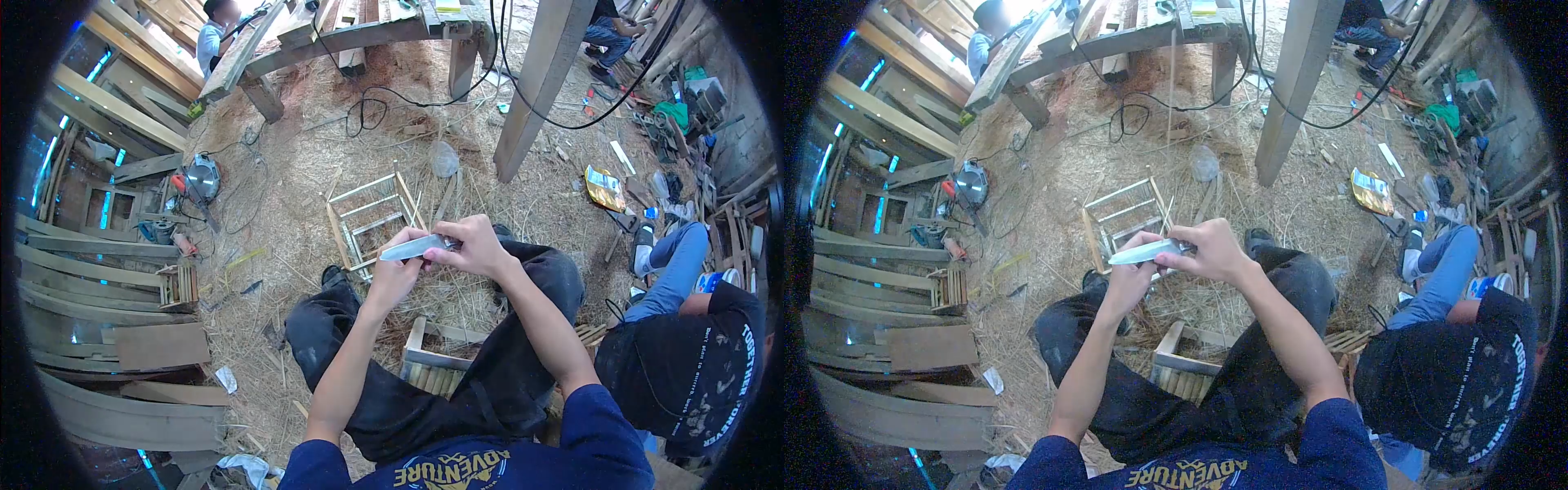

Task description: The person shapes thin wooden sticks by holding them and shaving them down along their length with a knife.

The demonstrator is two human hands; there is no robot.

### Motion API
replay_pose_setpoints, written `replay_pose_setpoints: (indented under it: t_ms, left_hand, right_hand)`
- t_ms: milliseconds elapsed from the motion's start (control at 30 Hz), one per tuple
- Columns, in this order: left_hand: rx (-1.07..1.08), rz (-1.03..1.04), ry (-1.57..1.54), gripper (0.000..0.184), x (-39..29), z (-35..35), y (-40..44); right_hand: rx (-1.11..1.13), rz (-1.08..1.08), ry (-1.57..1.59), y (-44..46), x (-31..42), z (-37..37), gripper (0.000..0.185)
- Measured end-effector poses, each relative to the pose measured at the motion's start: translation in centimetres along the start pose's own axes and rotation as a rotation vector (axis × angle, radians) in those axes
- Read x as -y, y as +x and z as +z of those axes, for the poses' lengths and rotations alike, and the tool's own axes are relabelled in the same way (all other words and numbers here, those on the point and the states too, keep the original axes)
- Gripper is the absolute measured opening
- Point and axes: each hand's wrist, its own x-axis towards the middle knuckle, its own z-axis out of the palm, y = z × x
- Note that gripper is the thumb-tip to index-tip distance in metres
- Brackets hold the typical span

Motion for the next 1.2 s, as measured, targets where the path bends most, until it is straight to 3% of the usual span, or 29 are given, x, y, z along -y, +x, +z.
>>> replay_pose_setpoints:
  t_ms: [100, 200, 267, 333, 533, 733, 833, 933, 1133, 1200]
  left_hand:
    - [0.075, 0.015, 0.015, 0.009, 0.2, -0.4, -0.1]
    - [0.165, -0.014, -0.115, 0.009, 0.7, -0.2, -0.7]
    - [0.25, -0.044, -0.168, 0.012, 0.4, 0.7, -1.6]
    - [0.197, -0.093, -0.231, 0.013, 1.2, 0.6, -1.0]
    - [0.036, -0.072, -0.2, 0.012, 0.9, 0.0, -0.8]
    - [-0.049, 0.158, 0.174, 0.019, 1.3, -0.1, -0.7]
    - [-0.035, -0.04, 0.052, 0.022, 0.6, -0.2, -0.6]
    - [0.0, 0.073, 0.127, 0.022, 1.2, -0.5, -0.2]
    - [-0.001, -0.055, -0.031, 0.03, 2.2, -0.6, -0.2]
    - [-0.013, 0.08, 0.163, 0.031, 1.0, -0.7, -0.4]
  right_hand:
    - [-0.011, -0.062, -0.123, 0.2, -0.4, -0.5, 0.044]
    - [-0.191, -0.028, -0.109, 0.5, -0.9, -0.7, 0.044]
    - [-0.146, 0.09, -0.043, 0.8, -0.6, -2.1, 0.042]
    - [-0.113, 0.166, 0.033, 0.7, -0.7, -2.2, 0.043]
    - [0.012, -0.004, -0.041, -0.3, -0.2, 0.2, 0.046]
    - [-0.025, -0.034, -0.032, 0.0, 0.5, 0.9, 0.048]
    - [-0.002, 0.034, 0.105, 0.3, 1.2, 0.7, 0.049]
    - [0.018, 0.031, 0.096, 0.4, 1.1, 0.5, 0.048]
    - [0.009, 0.072, 0.176, 0.4, 1.1, 0.1, 0.049]
    - [0.011, 0.034, 0.124, 0.3, 0.9, 0.3, 0.049]
